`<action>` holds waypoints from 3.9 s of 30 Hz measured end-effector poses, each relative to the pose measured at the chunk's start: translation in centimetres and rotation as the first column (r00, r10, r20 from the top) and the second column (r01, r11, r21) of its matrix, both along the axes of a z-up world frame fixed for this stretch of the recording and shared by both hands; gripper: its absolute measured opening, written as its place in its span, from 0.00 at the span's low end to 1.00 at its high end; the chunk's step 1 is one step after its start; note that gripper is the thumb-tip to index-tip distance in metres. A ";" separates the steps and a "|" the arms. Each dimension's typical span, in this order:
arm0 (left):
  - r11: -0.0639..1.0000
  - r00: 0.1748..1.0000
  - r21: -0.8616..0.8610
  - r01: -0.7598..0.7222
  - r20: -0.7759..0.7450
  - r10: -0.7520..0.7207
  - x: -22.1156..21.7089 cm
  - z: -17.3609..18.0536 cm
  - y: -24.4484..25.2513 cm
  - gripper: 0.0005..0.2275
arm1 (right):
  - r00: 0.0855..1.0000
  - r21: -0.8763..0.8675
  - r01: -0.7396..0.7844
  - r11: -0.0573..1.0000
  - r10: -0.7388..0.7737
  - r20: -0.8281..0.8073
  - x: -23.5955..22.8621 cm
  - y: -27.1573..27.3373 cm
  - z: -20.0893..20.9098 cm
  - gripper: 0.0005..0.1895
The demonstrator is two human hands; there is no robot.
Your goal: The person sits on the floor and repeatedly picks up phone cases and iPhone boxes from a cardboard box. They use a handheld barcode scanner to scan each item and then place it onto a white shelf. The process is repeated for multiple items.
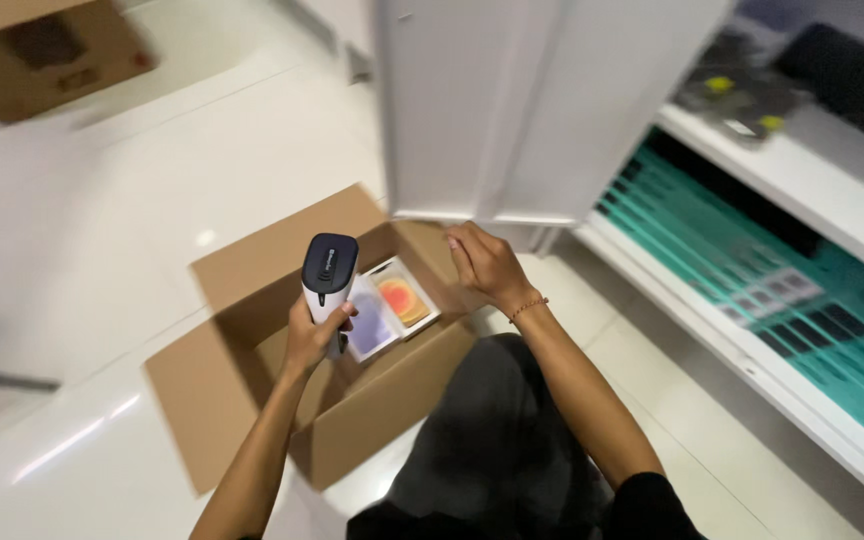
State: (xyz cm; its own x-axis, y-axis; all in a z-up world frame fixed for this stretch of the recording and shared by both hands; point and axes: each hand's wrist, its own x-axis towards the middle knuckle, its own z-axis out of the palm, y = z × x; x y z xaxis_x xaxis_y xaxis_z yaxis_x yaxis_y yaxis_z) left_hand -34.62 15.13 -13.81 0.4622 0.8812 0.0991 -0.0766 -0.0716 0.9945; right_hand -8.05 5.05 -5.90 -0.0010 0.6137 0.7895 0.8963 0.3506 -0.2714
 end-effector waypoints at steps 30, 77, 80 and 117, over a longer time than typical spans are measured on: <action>0.935 0.932 -0.190 -0.301 -0.269 0.245 -9.2 -7.9 -0.3 0.13 | 0.961 -0.981 0.187 -0.051 -0.199 0.194 -14.7 10.8 -14.2 0.53; 0.911 0.916 -0.386 -0.145 0.295 0.271 1.0 -4.4 -1.5 0.12 | -0.027 -0.031 -0.581 0.813 -0.057 -0.998 -7.1 -1.0 -10.5 0.23; 0.936 0.926 -0.349 -0.056 0.332 0.180 4.0 -1.1 -2.9 0.12 | -0.030 -0.002 -0.521 0.854 -0.020 -0.999 -5.3 -3.2 -9.5 0.24; 0.492 0.531 -0.200 0.847 0.279 -0.800 31.8 1.2 -33.6 0.22 | 0.200 -0.176 0.595 0.784 -0.356 -0.913 3.4 -40.7 -2.6 0.46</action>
